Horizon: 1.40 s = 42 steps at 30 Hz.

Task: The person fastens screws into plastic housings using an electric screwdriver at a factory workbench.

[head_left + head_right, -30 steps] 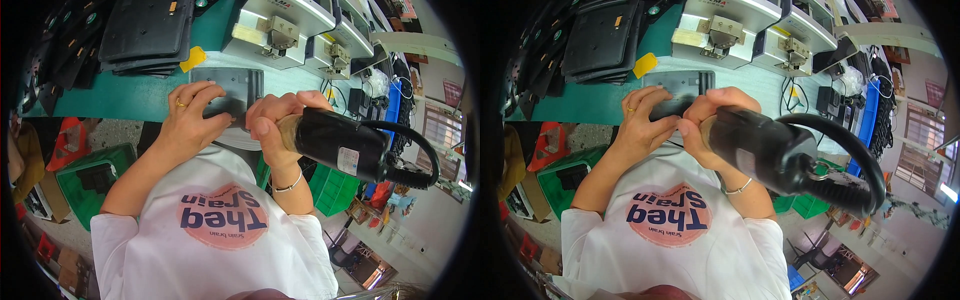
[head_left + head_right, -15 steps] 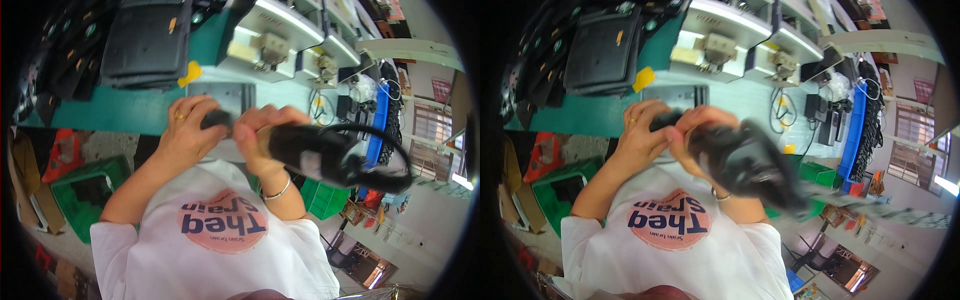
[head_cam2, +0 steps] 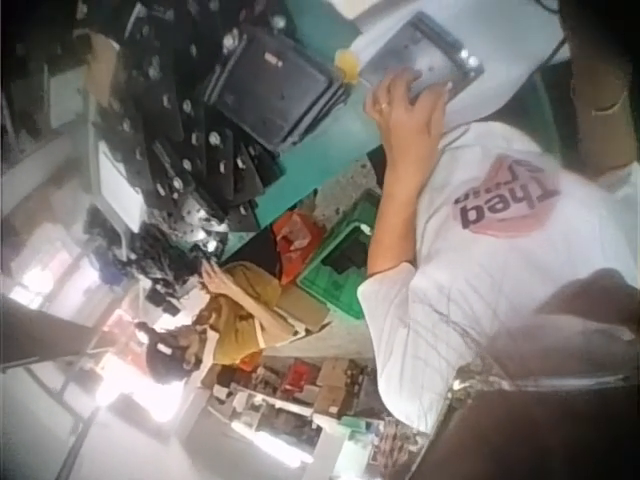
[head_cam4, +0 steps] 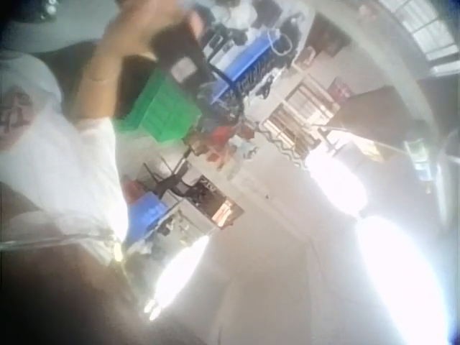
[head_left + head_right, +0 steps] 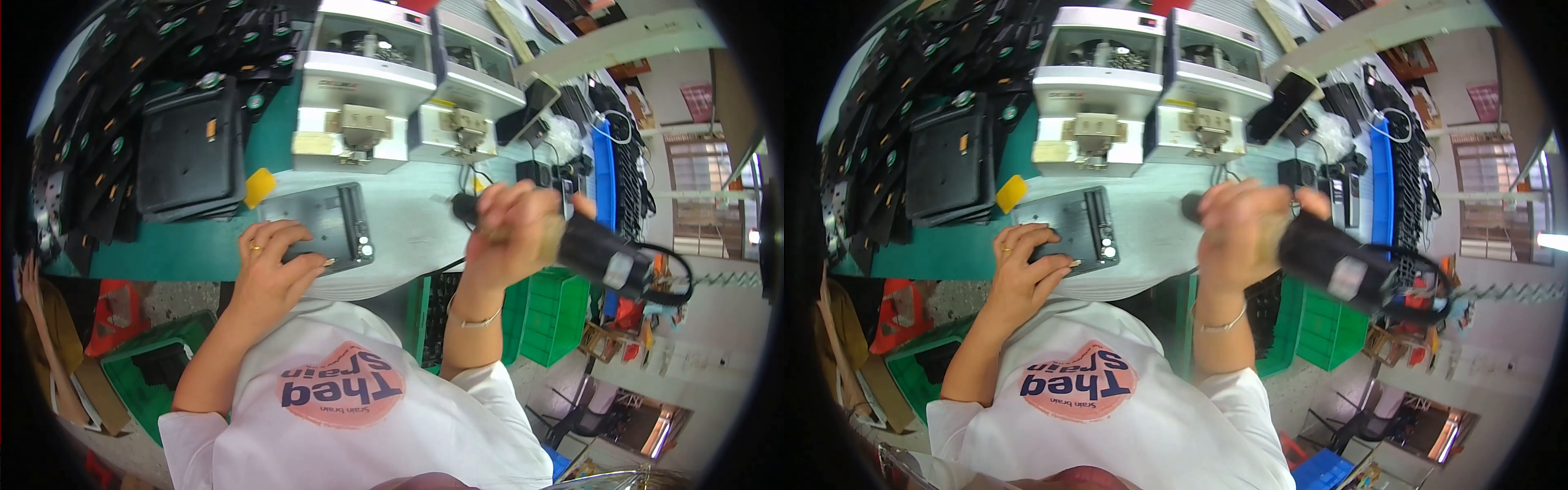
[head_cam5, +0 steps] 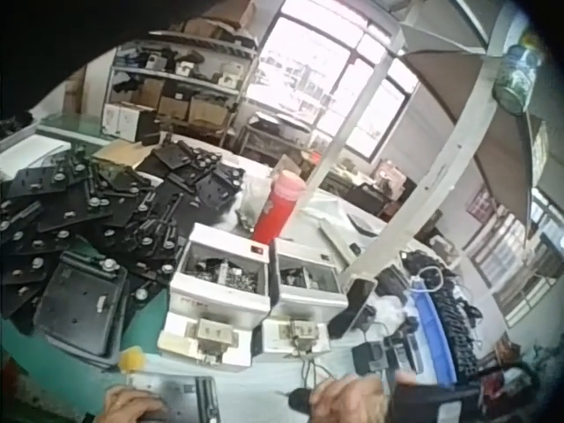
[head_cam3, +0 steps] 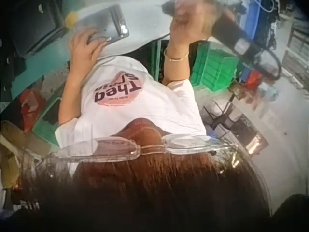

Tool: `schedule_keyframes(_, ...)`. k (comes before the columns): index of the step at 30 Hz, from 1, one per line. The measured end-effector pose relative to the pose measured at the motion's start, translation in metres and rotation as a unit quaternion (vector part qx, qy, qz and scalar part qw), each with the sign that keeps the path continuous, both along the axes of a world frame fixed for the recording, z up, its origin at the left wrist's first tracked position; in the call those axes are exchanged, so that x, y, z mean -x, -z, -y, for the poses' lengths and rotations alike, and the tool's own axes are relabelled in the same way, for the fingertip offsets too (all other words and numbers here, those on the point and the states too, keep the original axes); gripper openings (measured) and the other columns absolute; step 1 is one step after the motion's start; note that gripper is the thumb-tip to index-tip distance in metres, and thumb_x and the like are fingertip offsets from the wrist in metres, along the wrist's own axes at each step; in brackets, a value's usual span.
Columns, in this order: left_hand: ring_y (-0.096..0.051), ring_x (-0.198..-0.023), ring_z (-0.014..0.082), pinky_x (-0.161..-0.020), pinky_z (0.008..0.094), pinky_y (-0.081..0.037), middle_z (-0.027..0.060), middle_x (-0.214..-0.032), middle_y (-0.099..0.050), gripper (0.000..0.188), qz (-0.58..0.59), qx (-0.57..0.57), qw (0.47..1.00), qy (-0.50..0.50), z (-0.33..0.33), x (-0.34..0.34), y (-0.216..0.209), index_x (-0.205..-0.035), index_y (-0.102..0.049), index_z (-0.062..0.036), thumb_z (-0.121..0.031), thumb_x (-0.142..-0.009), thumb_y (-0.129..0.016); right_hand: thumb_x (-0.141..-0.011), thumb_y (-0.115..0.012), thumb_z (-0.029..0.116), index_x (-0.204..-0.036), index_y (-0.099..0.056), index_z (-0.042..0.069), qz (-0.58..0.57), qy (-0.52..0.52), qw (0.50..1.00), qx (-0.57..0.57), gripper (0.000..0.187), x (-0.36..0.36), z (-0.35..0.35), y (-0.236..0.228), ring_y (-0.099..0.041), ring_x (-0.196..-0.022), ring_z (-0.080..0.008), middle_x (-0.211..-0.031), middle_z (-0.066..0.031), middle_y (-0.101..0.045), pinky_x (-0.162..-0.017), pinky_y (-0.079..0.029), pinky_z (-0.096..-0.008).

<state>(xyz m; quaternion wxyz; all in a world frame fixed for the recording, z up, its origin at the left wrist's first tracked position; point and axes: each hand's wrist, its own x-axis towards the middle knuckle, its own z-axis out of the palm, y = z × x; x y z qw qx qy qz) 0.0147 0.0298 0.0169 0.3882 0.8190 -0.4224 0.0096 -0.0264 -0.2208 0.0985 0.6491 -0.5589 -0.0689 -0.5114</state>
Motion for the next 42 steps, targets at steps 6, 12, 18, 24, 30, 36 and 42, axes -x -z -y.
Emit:
schedule_keyframes(6, -0.053, -0.11, 0.0277, -0.098, 0.0441, -0.031, 0.0057, -0.107, -0.06, 0.013, -0.004, -0.028, 1.0, -0.004, 0.002, -0.003, -0.004, -0.087, -0.071, -0.013, -0.011, -0.074, -0.074, -0.086, -0.06, -0.005, -0.131, -0.029, 0.003, 0.014, 0.105, 0.994, 0.033, 0.056, -0.027, 0.054, -0.021, -0.054, -0.052, -0.0157, -0.071, -0.0079, -0.056, -0.054, -0.052, -0.0336)
schedule_keyframes(12, -0.054, -0.11, 0.0254, -0.098, 0.0431, -0.031, 0.0034, -0.107, -0.059, 0.014, 0.003, -0.035, 0.999, -0.006, 0.005, -0.001, -0.004, -0.086, -0.07, -0.0155, -0.013, -0.073, -0.074, -0.089, -0.057, -0.003, -0.132, -0.03, 0.006, -0.015, 0.086, 0.995, 0.052, 0.052, -0.041, 0.053, -0.012, -0.053, -0.054, -0.0131, -0.068, -0.0054, -0.055, -0.055, -0.051, -0.0342)
schedule_keyframes(18, -0.054, -0.11, 0.0252, -0.098, 0.0427, -0.03, 0.0033, -0.107, -0.059, 0.015, 0.003, -0.036, 0.999, -0.009, 0.005, -0.001, -0.003, -0.086, -0.071, -0.0155, -0.013, -0.073, -0.074, -0.089, -0.058, -0.003, -0.131, -0.03, 0.005, -0.039, 0.08, 0.994, 0.055, 0.052, -0.046, 0.055, -0.006, -0.055, -0.054, -0.0134, -0.071, -0.0057, -0.057, -0.056, -0.051, -0.0348)
schedule_keyframes(24, -0.053, -0.111, 0.0251, -0.098, 0.0427, -0.03, 0.0031, -0.107, -0.059, 0.016, -0.001, -0.036, 0.999, -0.008, 0.004, -0.002, -0.004, -0.087, -0.071, -0.0154, -0.012, -0.072, -0.074, -0.087, -0.061, -0.004, -0.128, -0.032, 0.004, -0.046, 0.05, 0.994, 0.087, 0.051, -0.05, 0.062, -0.006, -0.055, -0.053, -0.0138, -0.071, -0.0075, -0.058, -0.056, -0.052, -0.0342)
schedule_keyframes(30, -0.051, -0.113, 0.0298, -0.099, 0.045, -0.03, 0.0074, -0.109, -0.059, 0.03, -0.006, -0.033, 0.999, 0.019, 0.001, -0.002, -0.008, -0.096, -0.069, -0.0107, -0.021, -0.07, -0.079, -0.08, -0.068, -0.007, -0.12, -0.04, -0.001, -0.1, -0.005, 0.989, 0.11, 0.05, -0.058, 0.057, -0.019, -0.057, -0.053, -0.0115, -0.07, -0.0054, -0.059, -0.051, -0.048, -0.0235)
schedule_keyframes(36, -0.051, -0.116, 0.0296, -0.104, 0.0463, -0.028, 0.01, -0.114, -0.059, 0.051, -0.01, -0.033, 0.999, 0.013, -0.005, 0.0, 0.002, -0.112, -0.063, -0.0085, -0.029, -0.068, -0.08, -0.082, -0.063, -0.008, -0.124, -0.042, 0.0, -0.17, -0.014, 0.983, 0.067, 0.047, -0.069, 0.064, -0.026, -0.051, -0.048, -0.0147, -0.065, -0.0056, -0.054, -0.049, -0.047, -0.0328)
schedule_keyframes(42, -0.052, -0.118, 0.0282, -0.108, 0.0466, -0.027, 0.0116, -0.117, -0.06, 0.063, -0.036, -0.014, 0.999, -0.006, -0.004, -0.003, 0.007, -0.124, -0.057, -0.0094, -0.027, -0.069, -0.081, -0.092, -0.054, 0.002, -0.131, -0.036, 0.01, -0.106, -0.163, 0.981, -0.024, 0.044, -0.027, 0.021, -0.022, -0.042, -0.048, -0.0113, -0.067, -0.0016, -0.047, -0.046, -0.041, -0.0303)
